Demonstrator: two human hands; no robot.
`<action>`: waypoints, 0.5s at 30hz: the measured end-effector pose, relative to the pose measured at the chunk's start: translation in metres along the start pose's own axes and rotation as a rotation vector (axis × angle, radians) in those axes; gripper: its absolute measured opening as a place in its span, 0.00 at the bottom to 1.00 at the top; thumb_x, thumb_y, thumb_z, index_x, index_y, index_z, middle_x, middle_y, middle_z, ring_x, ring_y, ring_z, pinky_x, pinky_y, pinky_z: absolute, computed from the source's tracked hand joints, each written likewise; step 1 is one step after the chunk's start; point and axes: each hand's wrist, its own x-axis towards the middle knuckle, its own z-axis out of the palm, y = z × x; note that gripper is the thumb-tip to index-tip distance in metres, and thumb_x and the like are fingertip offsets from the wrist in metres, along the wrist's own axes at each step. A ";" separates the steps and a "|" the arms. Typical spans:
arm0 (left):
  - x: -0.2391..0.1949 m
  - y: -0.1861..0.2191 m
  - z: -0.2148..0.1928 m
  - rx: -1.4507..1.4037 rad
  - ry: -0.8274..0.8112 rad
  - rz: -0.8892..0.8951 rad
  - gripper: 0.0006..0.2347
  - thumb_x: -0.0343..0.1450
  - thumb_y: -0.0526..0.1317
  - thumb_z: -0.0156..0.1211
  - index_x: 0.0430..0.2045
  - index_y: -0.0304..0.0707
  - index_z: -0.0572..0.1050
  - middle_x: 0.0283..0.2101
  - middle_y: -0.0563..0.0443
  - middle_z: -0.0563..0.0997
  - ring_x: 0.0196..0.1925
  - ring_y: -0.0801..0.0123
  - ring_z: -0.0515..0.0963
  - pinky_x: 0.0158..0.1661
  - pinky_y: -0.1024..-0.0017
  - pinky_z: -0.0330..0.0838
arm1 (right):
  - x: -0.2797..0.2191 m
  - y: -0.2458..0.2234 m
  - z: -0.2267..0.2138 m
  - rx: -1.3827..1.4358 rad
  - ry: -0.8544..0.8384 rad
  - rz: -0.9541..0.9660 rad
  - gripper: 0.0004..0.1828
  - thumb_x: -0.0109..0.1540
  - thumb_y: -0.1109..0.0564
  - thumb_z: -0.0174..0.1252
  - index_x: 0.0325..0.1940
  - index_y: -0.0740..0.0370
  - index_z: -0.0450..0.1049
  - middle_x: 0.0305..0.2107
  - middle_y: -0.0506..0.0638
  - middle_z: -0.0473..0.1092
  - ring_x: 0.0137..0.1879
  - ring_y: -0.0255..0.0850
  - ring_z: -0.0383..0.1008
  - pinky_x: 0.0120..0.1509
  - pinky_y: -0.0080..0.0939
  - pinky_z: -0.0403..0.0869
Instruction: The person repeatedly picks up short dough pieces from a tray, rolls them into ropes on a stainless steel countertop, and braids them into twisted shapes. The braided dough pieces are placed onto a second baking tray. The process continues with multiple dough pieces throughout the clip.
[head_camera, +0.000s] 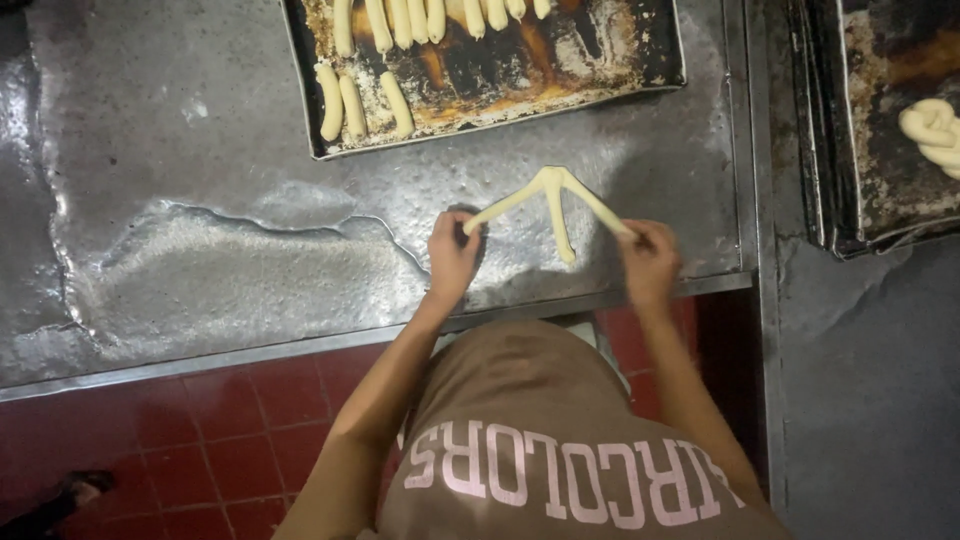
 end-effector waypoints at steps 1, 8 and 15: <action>0.004 0.018 -0.004 0.000 0.002 -0.001 0.07 0.69 0.40 0.69 0.35 0.50 0.76 0.36 0.58 0.78 0.40 0.62 0.82 0.42 0.65 0.76 | -0.005 -0.017 0.014 0.000 -0.002 -0.002 0.09 0.65 0.61 0.65 0.49 0.52 0.79 0.43 0.46 0.71 0.50 0.42 0.76 0.56 0.46 0.74; -0.017 0.074 0.017 -0.190 -0.112 0.193 0.11 0.70 0.32 0.62 0.46 0.43 0.75 0.44 0.43 0.81 0.51 0.45 0.81 0.51 0.55 0.74 | -0.009 0.018 0.070 -0.075 -0.252 -0.249 0.36 0.55 0.70 0.66 0.67 0.65 0.66 0.49 0.67 0.67 0.54 0.67 0.72 0.57 0.60 0.75; 0.003 0.077 0.017 0.328 -0.165 0.336 0.20 0.64 0.31 0.68 0.51 0.29 0.74 0.57 0.31 0.73 0.63 0.37 0.71 0.53 0.46 0.71 | 0.002 0.032 0.072 0.276 -0.166 -0.187 0.15 0.59 0.73 0.59 0.48 0.62 0.77 0.42 0.58 0.77 0.48 0.49 0.78 0.53 0.46 0.74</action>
